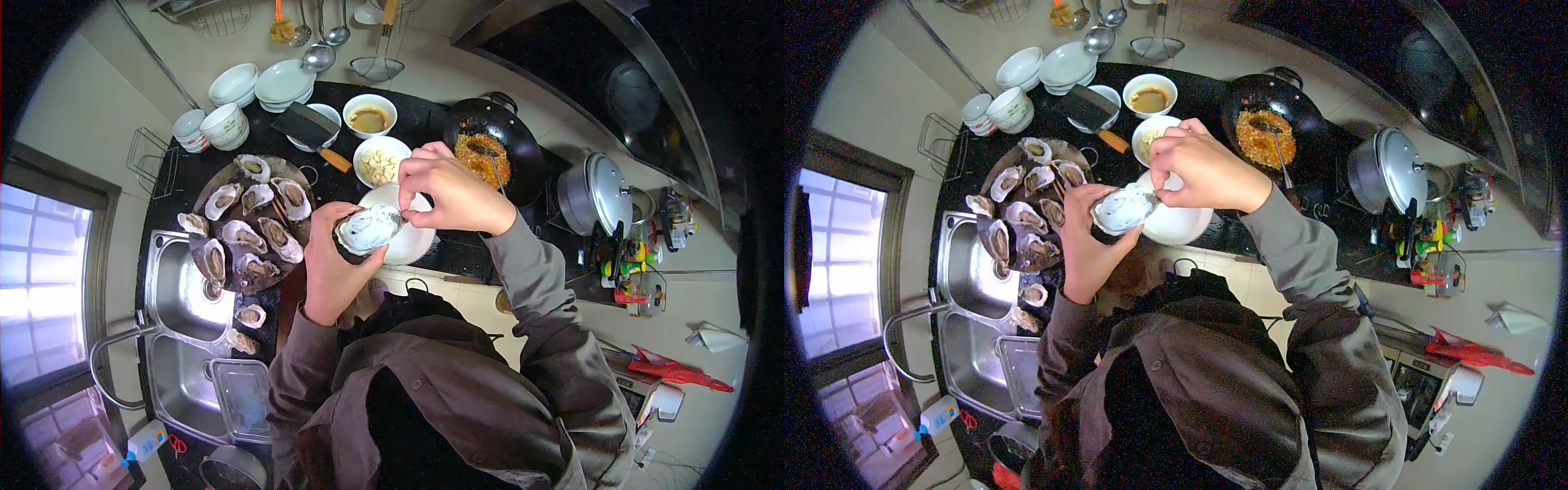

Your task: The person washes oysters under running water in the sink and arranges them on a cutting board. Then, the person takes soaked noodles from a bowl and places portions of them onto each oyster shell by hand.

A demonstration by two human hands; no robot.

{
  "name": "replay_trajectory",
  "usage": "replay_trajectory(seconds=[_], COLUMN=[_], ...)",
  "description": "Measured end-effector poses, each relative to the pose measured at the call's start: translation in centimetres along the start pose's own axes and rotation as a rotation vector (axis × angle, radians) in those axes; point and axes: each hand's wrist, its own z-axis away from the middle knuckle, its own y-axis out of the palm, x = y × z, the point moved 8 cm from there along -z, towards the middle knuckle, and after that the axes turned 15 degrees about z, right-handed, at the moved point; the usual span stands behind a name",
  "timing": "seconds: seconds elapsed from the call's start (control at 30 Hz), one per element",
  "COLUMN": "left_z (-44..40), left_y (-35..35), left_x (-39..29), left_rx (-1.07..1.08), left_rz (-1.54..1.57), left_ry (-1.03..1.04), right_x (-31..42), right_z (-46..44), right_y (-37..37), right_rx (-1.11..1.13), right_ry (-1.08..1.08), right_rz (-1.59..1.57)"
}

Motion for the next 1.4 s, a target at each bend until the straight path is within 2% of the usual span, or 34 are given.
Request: replay_trajectory(seconds=[0.23, 0.47, 0.77, 0.87, 0.9, 1.0, 1.4], left_z=[0.2, 0.4, 0.8, 1.1, 1.1, 1.4, 1.6], left_y=[-0.1, -0.2, 0.0, -0.3, -0.4, -0.2, -0.4], left_x=[0.1, -0.1, -0.4, -0.4, -0.4, -0.4, -0.6], left_rx=[-0.02, -0.049, -0.097, -0.125, -0.126, -0.117, -0.16], left_rz=[0.022, -0.016, -0.006, 0.02, 0.04, 0.082, 0.089], left_ry=[-0.018, -0.015, -0.001, -0.008, -0.006, -0.004, 0.001], right_x=[1.0, 2.1, 5.2, 3.5, 3.4, 1.7, 4.3], right_z=[-0.2, -0.5, -0.9, 0.1, 0.3, 1.3, 2.0], right_y=[0.0, -0.7, -1.3, -1.7, -1.5, -1.2, -0.1], right_rx=[-0.021, -0.148, -0.247, -0.305, -0.303, -0.345, -0.369], right_ry=[-0.007, -0.005, -0.076, 0.054, 0.049, 0.226, 0.135], right_rz=[0.086, 0.256, 0.048, -0.158, -0.159, -0.107, 0.011])
